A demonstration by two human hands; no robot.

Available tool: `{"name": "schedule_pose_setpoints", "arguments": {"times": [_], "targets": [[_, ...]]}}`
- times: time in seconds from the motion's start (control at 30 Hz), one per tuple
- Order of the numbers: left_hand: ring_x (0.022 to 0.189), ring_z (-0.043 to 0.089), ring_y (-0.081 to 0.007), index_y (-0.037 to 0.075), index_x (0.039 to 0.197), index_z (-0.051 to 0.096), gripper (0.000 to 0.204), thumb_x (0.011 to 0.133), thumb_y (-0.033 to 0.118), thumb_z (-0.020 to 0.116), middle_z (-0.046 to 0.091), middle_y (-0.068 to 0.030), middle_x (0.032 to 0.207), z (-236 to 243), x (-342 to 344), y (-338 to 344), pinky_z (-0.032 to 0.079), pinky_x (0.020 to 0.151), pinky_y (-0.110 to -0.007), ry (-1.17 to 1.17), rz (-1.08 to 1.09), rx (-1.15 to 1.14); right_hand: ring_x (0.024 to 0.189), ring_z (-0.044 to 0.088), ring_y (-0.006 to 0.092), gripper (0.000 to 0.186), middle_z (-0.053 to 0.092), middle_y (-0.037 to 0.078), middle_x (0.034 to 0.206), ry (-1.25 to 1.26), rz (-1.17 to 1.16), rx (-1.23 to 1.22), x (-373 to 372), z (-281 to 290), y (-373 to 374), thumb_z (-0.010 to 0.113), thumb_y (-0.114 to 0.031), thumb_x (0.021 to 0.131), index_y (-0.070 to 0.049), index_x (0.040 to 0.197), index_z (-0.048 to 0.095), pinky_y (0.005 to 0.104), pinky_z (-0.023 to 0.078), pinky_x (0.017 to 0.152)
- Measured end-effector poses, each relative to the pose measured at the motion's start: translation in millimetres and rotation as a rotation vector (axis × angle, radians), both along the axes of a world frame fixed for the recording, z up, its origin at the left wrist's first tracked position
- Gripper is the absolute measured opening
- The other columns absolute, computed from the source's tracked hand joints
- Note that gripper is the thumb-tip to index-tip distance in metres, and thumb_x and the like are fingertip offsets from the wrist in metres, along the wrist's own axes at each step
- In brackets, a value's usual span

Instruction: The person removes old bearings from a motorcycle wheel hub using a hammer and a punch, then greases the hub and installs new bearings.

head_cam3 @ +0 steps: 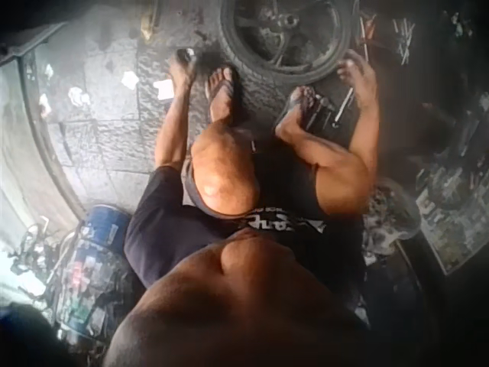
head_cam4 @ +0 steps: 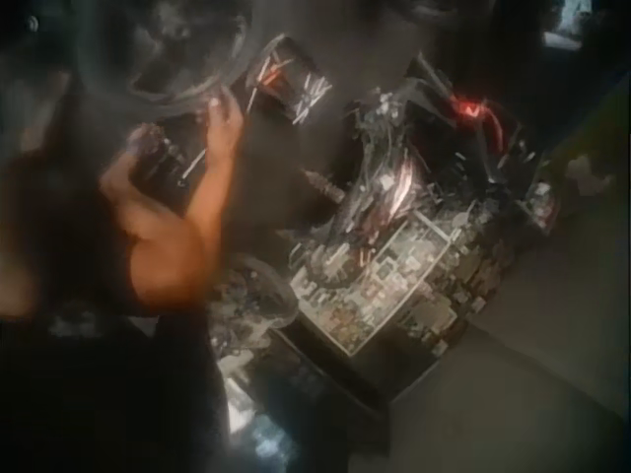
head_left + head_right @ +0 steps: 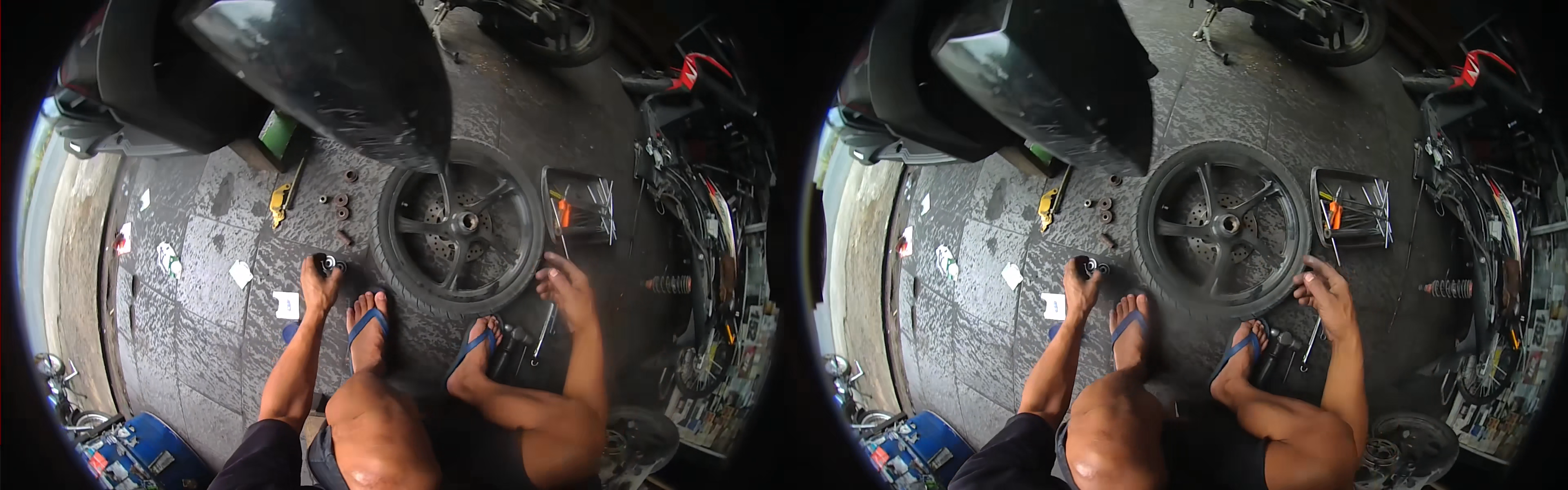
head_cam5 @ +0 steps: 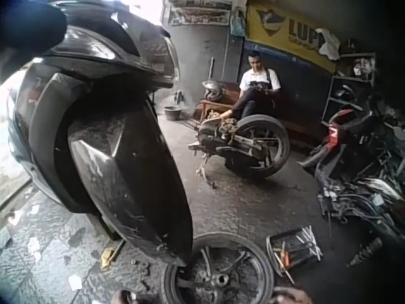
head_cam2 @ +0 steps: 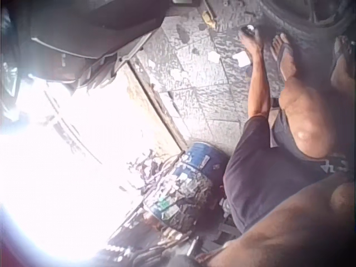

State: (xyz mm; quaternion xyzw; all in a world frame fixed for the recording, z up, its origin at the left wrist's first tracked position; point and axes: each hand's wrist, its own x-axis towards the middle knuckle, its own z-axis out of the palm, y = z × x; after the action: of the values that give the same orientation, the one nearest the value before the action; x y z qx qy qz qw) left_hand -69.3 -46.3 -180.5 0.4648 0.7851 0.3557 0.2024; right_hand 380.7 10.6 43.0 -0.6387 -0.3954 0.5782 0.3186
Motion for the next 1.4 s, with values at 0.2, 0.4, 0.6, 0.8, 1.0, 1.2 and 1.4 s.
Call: {"name": "schedule_pose_setpoints", "arguments": {"times": [0.2,0.4,0.6,0.8,1.0,1.2,1.4], "targets": [[0.096,0.061,-0.0386,0.000,0.113,0.057,0.045,0.075,0.016,0.075,0.059,-0.0193,0.105,45.4,111.7,78.1,0.051,0.085,-0.044,-0.059,-0.448,0.113,0.070,0.062,0.0116,0.042,0.066,0.007,0.093,-0.025,-0.359,-0.096,44.8,-73.9,-52.0,0.061,-0.020,0.098,0.001,0.134,0.053,0.0245,0.050,0.060],[0.105,0.056,-0.0407,0.001,0.114,0.052,0.046,0.078,0.016,0.075,0.054,-0.0189,0.107,47.6,196.5,149.4,0.049,0.089,-0.048,-0.054,-0.739,0.080,0.066,0.062,0.0141,0.044,0.066,0.009,0.093,-0.297,-0.473,-0.235,63.4,-172.1,-159.1,0.061,-0.013,0.097,0.000,0.137,0.047,0.0254,0.050,0.055],[0.105,0.056,-0.0411,0.001,0.112,0.050,0.046,0.078,0.019,0.075,0.054,-0.0190,0.106,30.3,214.2,157.7,0.048,0.089,-0.049,-0.011,-0.739,0.027,0.062,0.062,0.0144,0.053,0.066,0.010,0.089,-0.359,-0.626,-0.337,48.8,-229.8,-269.8,0.066,-0.008,0.092,0.001,0.139,0.043,0.0284,0.050,0.051],[0.105,0.055,-0.0408,0.001,0.111,0.053,0.041,0.079,0.017,0.075,0.054,-0.0180,0.106,38.0,237.0,161.1,0.048,0.089,-0.048,-0.071,-0.751,0.026,0.076,0.063,0.0232,0.055,0.066,0.012,0.084,-0.639,-0.614,-0.337,67.3,-275.6,-321.9,0.068,-0.008,0.086,0.003,0.135,0.045,0.0374,0.052,0.072],[0.100,0.059,-0.0399,0.006,0.111,0.058,0.037,0.081,0.018,0.076,0.056,-0.0159,0.106,27.7,216.6,150.2,0.050,0.085,-0.047,-0.231,-0.604,0.011,0.094,0.064,0.0318,0.062,0.064,0.024,0.105,-0.544,-0.467,-0.353,22.4,-219.2,-245.2,0.070,-0.009,0.082,0.005,0.134,0.040,0.0424,0.050,0.085],[0.099,0.060,-0.0389,0.008,0.119,0.059,0.042,0.082,0.018,0.076,0.055,-0.0159,0.109,44.5,221.4,145.6,0.051,0.084,-0.046,-0.278,-0.595,0.023,0.087,0.065,0.0274,0.064,0.066,0.022,0.098,-0.616,-0.406,-0.338,36.2,-231.0,-248.2,0.074,-0.015,0.082,0.009,0.131,0.040,0.0404,0.051,0.081],[0.104,0.059,-0.0382,0.008,0.122,0.059,0.044,0.083,0.020,0.075,0.055,-0.0160,0.109,41.3,217.2,147.4,0.050,0.087,-0.046,-0.194,-0.630,-0.048,0.078,0.067,0.0358,0.077,0.063,0.028,0.105,-0.970,-0.241,-0.292,45.1,-212.6,-216.1,0.077,-0.021,0.080,0.011,0.137,0.036,0.0409,0.055,0.071]]}}
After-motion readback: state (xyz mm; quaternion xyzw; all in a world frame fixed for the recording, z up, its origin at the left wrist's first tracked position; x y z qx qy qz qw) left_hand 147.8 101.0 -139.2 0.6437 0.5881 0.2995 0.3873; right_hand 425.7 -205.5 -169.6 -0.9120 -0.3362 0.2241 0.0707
